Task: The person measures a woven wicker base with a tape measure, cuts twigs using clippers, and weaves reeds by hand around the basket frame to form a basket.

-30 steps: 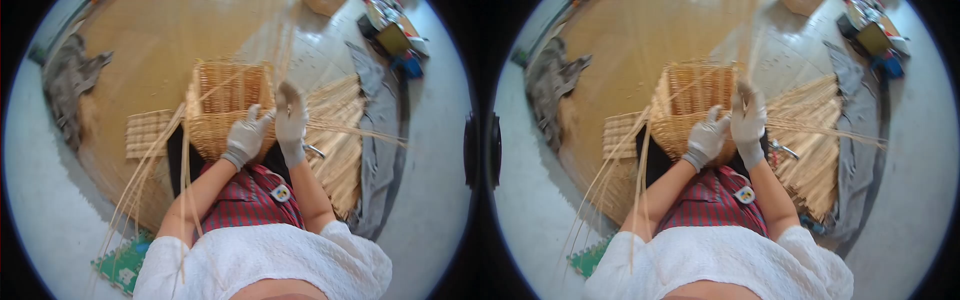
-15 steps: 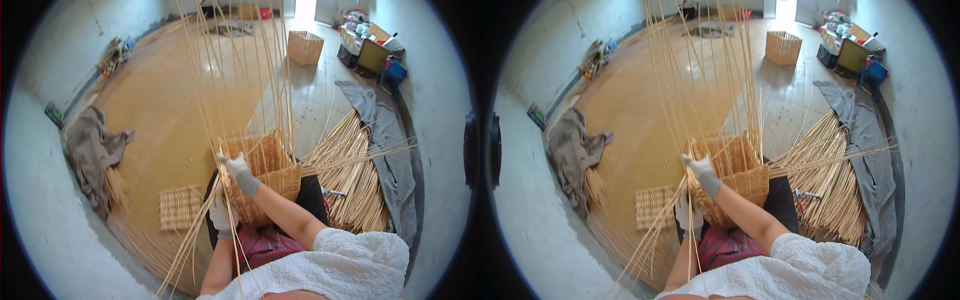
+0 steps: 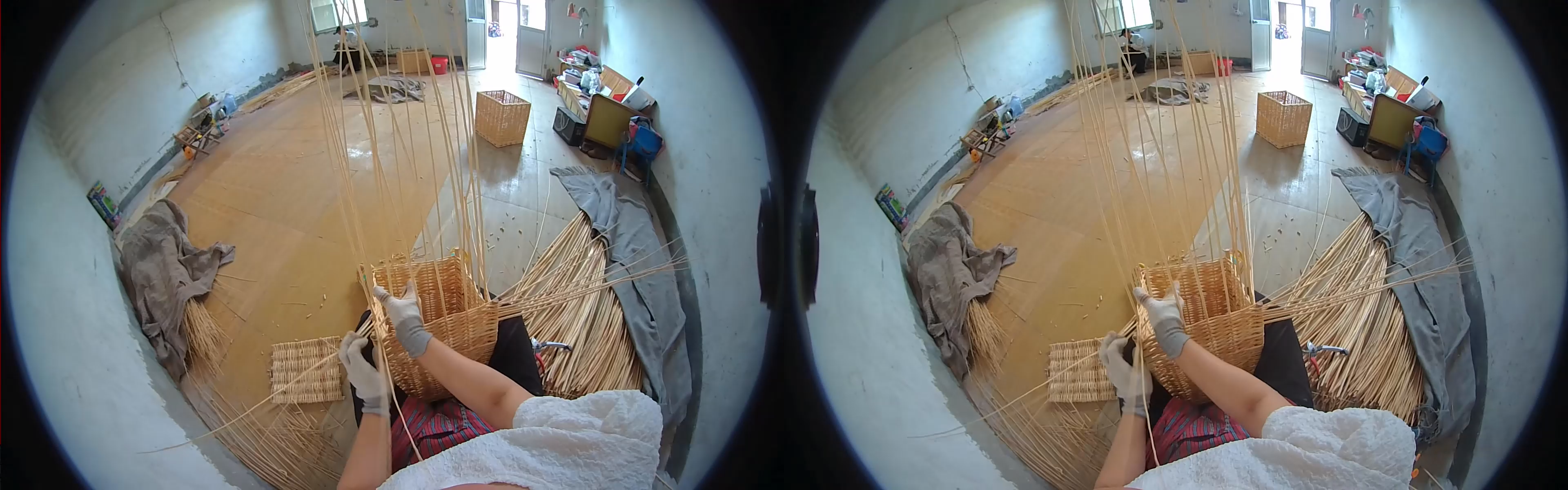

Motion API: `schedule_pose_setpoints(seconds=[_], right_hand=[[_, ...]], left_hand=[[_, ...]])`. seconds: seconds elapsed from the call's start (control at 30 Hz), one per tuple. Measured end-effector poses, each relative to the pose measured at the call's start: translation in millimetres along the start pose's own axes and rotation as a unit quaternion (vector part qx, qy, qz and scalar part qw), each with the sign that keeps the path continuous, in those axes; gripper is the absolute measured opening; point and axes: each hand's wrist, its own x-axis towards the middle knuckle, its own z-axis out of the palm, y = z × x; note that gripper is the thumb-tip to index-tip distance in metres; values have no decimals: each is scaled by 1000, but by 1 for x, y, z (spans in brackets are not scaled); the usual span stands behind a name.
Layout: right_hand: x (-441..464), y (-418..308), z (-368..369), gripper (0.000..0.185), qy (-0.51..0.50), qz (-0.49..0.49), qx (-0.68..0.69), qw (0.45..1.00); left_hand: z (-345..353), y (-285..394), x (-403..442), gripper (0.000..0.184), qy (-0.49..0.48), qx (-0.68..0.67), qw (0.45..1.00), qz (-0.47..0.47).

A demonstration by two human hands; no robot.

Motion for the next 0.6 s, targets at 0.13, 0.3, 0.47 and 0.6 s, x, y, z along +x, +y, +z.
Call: schedule_pose_setpoints(seconds=[0.13, 0.3, 0.47, 0.6], right_hand=[[-46, -51, -20, 72, -77, -53, 214, 972], [-51, -48, -16, 42, -80, -141, 299, 940], [-46, -43, -43, 32, -260, -7, 350, 900], [-69, -96, -41, 43, -37, -329, 208, 920]], left_hand=[[-13, -36, 15, 34, -89, 230, 962, 118], [-15, -38, 9, 37, -79, 238, 958, 140], [-22, -41, 15, 37, -117, 272, 937, 184], [-20, -33, 27, 36, -134, 278, 928, 208]])
